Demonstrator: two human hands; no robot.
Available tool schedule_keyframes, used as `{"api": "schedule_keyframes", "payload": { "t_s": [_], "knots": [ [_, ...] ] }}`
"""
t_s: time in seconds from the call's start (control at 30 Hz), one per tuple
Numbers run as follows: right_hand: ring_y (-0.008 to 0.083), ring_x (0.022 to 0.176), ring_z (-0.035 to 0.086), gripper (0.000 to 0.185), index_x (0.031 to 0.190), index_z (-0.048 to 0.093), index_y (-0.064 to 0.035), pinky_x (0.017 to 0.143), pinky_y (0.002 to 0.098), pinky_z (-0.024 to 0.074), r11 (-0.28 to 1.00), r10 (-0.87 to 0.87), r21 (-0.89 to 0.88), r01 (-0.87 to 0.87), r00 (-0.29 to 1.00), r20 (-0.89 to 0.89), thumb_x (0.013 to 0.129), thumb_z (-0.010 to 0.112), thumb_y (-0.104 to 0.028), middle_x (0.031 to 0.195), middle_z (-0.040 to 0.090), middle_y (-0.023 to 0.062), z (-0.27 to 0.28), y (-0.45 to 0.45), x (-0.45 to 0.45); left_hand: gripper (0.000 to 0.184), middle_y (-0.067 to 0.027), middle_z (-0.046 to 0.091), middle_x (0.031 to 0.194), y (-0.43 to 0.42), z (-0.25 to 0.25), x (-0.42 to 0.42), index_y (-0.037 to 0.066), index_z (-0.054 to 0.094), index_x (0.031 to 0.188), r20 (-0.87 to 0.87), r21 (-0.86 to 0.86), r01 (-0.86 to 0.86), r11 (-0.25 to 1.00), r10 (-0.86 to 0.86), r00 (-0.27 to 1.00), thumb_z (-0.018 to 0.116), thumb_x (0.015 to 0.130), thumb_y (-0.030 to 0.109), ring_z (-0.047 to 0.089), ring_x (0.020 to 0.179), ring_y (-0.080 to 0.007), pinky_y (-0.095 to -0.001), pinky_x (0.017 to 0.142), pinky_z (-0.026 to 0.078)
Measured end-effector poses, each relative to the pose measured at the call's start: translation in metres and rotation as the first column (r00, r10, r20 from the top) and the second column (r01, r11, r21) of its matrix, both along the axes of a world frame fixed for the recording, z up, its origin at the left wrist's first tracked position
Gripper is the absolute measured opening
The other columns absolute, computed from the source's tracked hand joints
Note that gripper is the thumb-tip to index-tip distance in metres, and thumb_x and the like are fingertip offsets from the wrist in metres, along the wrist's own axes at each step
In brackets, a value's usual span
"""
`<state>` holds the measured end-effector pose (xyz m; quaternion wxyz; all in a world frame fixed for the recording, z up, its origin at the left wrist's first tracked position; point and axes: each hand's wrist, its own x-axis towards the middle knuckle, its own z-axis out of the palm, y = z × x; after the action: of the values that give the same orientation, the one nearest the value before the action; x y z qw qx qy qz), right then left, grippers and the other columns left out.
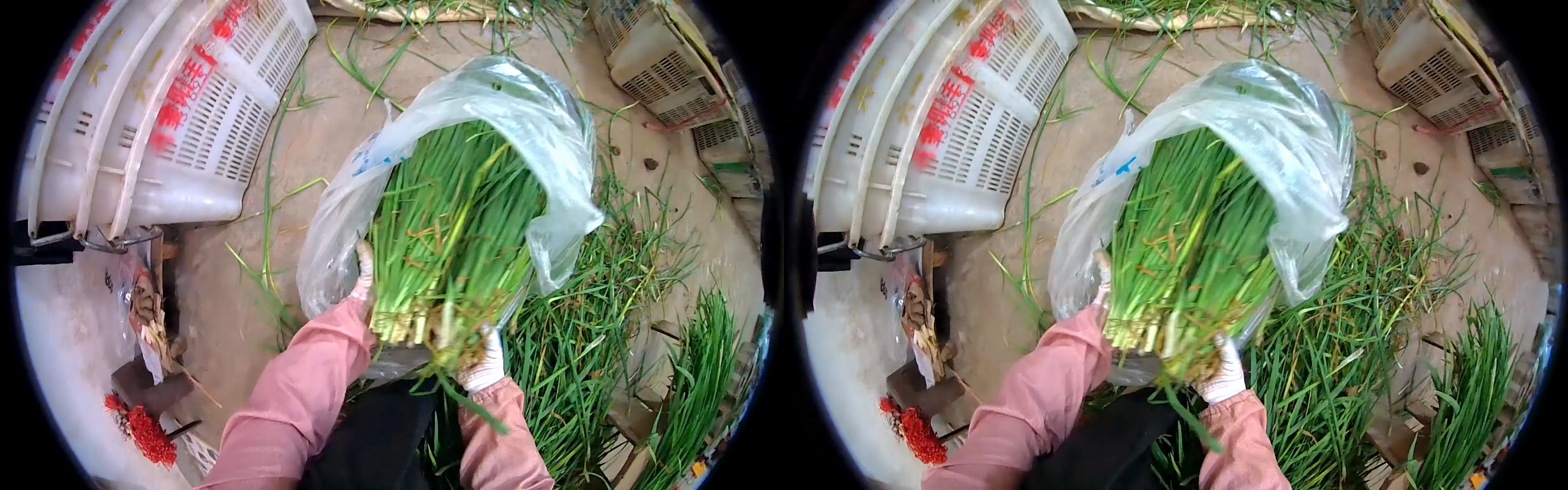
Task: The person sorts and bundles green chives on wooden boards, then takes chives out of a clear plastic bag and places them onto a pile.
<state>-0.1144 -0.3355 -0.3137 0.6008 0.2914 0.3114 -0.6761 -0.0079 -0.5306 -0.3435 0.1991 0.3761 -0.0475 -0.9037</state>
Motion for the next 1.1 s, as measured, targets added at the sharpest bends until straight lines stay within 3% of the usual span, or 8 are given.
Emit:
{"api": "schedule_keyframes", "payload": {
  "t_s": [0.13, 0.27, 0.33, 0.47, 0.67, 0.77, 0.97, 1.1],
  "knots": [
    [0.0258, 0.099, 0.059, 0.069, 0.128, 0.043, -0.0103, 0.087, 0.0432, 0.0488, 0.940, 0.337, 0.058, -0.336, 0.890, -0.306, 0.072, 0.075, -0.036, 0.112, 0.059, 0.0068, -0.023, 0.014, -0.021, 0.095, -0.0166, 0.052, 0.123, -0.003, -0.006, 0.004, 0.008, 0.046, 0.128, 0.032, -0.054, 0.135, 0.989, -0.133, 0.991, 0.064, 0.059, 0.071, 0.051, 0.113, -0.0286, -0.0484, 0.090, 0.045],
    [0.0320, 0.100, 0.057, 0.088, 0.130, 0.039, -0.0083, 0.084, 0.0523, 0.0487, 0.997, 0.072, 0.029, -0.066, 0.955, -0.287, 0.065, 0.072, -0.058, 0.117, 0.054, 0.0141, -0.024, -0.001, -0.022, 0.089, -0.0161, 0.054, 0.121, 0.008, 0.001, 0.012, 0.007, 0.047, 0.127, 0.049, -0.059, 0.210, 0.976, -0.208, 0.977, 0.070, 0.061, 0.063, 0.053, 0.111, -0.0284, -0.0477, 0.090, 0.046],
    [0.0296, 0.106, 0.053, 0.085, 0.132, 0.038, -0.0103, 0.087, 0.0496, 0.0461, 0.998, 0.054, 0.000, -0.055, 0.974, -0.218, 0.067, 0.072, -0.056, 0.120, 0.052, 0.0121, -0.035, -0.006, -0.034, 0.076, -0.0137, 0.059, 0.114, 0.006, 0.018, 0.010, 0.005, 0.049, 0.124, -0.015, 0.089, 0.147, 0.985, -0.146, 0.989, 0.081, 0.064, 0.037, 0.059, 0.102, -0.0293, -0.0457, 0.088, 0.049],
    [0.0256, 0.103, 0.053, 0.080, 0.129, 0.039, -0.0089, 0.085, 0.0437, 0.0483, 0.987, 0.056, 0.162, -0.010, 0.959, -0.279, 0.069, 0.074, -0.049, 0.114, 0.053, 0.0096, -0.023, -0.026, -0.027, 0.067, -0.0122, 0.062, 0.109, 0.003, 0.024, 0.003, 0.005, 0.052, 0.121, 0.130, 0.014, 0.243, 0.970, -0.242, 0.961, 0.079, 0.066, 0.033, 0.060, 0.100, -0.0267, -0.0456, 0.086, 0.049],
    [0.0204, 0.078, 0.062, 0.052, 0.112, 0.053, -0.0076, 0.071, 0.0377, 0.0535, 0.966, 0.215, 0.214, -0.143, 0.905, -0.367, 0.073, 0.075, -0.034, 0.094, 0.061, 0.0057, 0.036, -0.034, -0.045, 0.065, -0.0138, 0.059, 0.114, 0.023, 0.101, -0.034, 0.006, 0.051, 0.123, 0.026, 0.245, 0.269, 0.932, -0.283, 0.959, 0.076, 0.069, 0.032, 0.058, 0.102, -0.0305, -0.0494, 0.089, 0.047],
    [0.0226, 0.086, 0.061, 0.048, 0.111, 0.052, -0.0061, 0.075, 0.0383, 0.0529, 0.960, 0.277, 0.104, -0.258, 0.857, -0.434, 0.075, 0.072, -0.030, 0.101, 0.060, 0.0091, 0.090, -0.012, -0.067, 0.067, -0.0163, 0.053, 0.122, 0.055, 0.164, -0.049, 0.008, 0.047, 0.126, 0.070, 0.094, 0.199, 0.975, -0.206, 0.976, 0.073, 0.071, 0.035, 0.054, 0.108, -0.0336, -0.0536, 0.090, 0.045],
    [0.0208, 0.099, 0.055, 0.061, 0.123, 0.046, -0.0048, 0.084, 0.0369, 0.0465, 0.949, 0.311, 0.137, -0.284, 0.773, -0.553, 0.075, 0.073, -0.032, 0.109, 0.058, 0.0081, 0.101, -0.017, -0.076, 0.054, -0.0172, 0.061, 0.109, 0.066, 0.140, -0.055, 0.002, 0.056, 0.112, 0.023, 0.341, 0.193, 0.920, -0.213, 0.977, 0.072, 0.073, 0.036, 0.057, 0.100, -0.0335, -0.0514, 0.089, 0.046],
    [0.0255, 0.100, 0.059, 0.054, 0.124, 0.045, -0.0057, 0.087, 0.0410, 0.0496, 0.931, 0.335, -0.034, -0.362, 0.890, -0.309, 0.082, 0.066, -0.032, 0.114, 0.057, 0.0129, 0.131, 0.006, -0.080, 0.060, -0.0146, 0.059, 0.115, 0.074, 0.208, -0.054, 0.005, 0.054, 0.118, 0.057, 0.312, 0.194, 0.930, -0.222, 0.973, 0.072, 0.072, 0.039, 0.056, 0.104, -0.0328, -0.0509, 0.096, 0.040]
  ]
}}
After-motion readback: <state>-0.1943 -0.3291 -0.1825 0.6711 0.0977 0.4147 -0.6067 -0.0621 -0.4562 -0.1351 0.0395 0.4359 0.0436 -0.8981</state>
